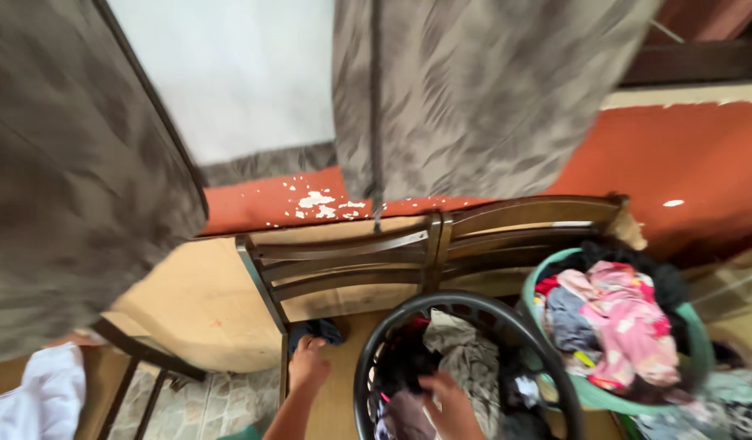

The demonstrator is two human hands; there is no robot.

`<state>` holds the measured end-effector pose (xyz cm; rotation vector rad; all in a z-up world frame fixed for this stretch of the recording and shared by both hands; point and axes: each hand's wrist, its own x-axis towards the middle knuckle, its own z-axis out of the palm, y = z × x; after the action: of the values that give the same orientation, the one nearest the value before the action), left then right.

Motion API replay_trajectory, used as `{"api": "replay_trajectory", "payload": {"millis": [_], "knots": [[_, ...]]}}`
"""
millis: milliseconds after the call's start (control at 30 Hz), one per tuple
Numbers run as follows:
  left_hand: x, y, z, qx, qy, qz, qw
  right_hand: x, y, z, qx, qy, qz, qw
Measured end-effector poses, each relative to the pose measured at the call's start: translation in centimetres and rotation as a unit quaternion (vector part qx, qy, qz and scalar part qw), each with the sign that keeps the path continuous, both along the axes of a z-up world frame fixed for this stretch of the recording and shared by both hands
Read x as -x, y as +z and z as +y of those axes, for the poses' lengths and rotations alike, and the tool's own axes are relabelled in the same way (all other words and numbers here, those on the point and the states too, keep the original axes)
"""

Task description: The person takes various garments from a laundry basket, places them on hangers, and hangs them on a drying rack. The person handles items one at a time, including shirts and pants, and moves between the basket and the rack.

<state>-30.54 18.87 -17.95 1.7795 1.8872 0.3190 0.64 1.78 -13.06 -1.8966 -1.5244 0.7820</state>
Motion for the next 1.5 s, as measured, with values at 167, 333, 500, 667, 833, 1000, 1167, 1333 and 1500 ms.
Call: {"api": "replay_trajectory", "payload": {"millis": [167, 333, 500, 667, 833, 1000, 1167, 1333, 1500], "knots": [[2.2, -6.5, 3.1, 0.118, -0.025, 0.116, 0.986, -5.2, -6.6, -0.6, 0.083, 0.182, -0.05, 0.979], [3.6, -10.5, 3.7, 0.103, -0.077, 0.166, 0.978, -6.3, -3.5, -1.9, 0.184, 0.045, 0.046, 0.981], [3.0, -8.2, 2.0, -0.018, -0.052, 0.03, 0.998, -4.3, 3.0, -2.3, 0.207, -0.007, 0.11, 0.972], [-3.9, 5.7, -0.5, -0.1, 0.075, -0.427, 0.896, -3.4, 9.1, -4.3, -0.083, -0.144, 0.218, 0.962], [-13.2, 22.2, -10.6, -0.144, -0.143, -0.472, 0.858, -2.0, 22.8, -7.0, -0.071, -0.159, 0.266, 0.948], [-23.3, 32.5, -18.9, 0.114, -0.265, -0.596, 0.75, -3.8, 33.0, -11.9, -0.204, -0.185, 0.06, 0.959], [-30.7, 37.2, -22.3, 0.045, -0.349, -0.543, 0.763, -17.6, 32.1, -16.9, -0.14, -0.323, -0.044, 0.935], [-35.3, 32.7, -24.9, 0.107, -0.335, -0.538, 0.766, -38.8, 30.4, -18.7, -0.18, -0.39, -0.03, 0.903], [-35.7, 25.4, -26.4, 0.04, -0.312, -0.402, 0.86, -47.1, 27.1, -20.5, -0.097, -0.447, -0.229, 0.86]]}}
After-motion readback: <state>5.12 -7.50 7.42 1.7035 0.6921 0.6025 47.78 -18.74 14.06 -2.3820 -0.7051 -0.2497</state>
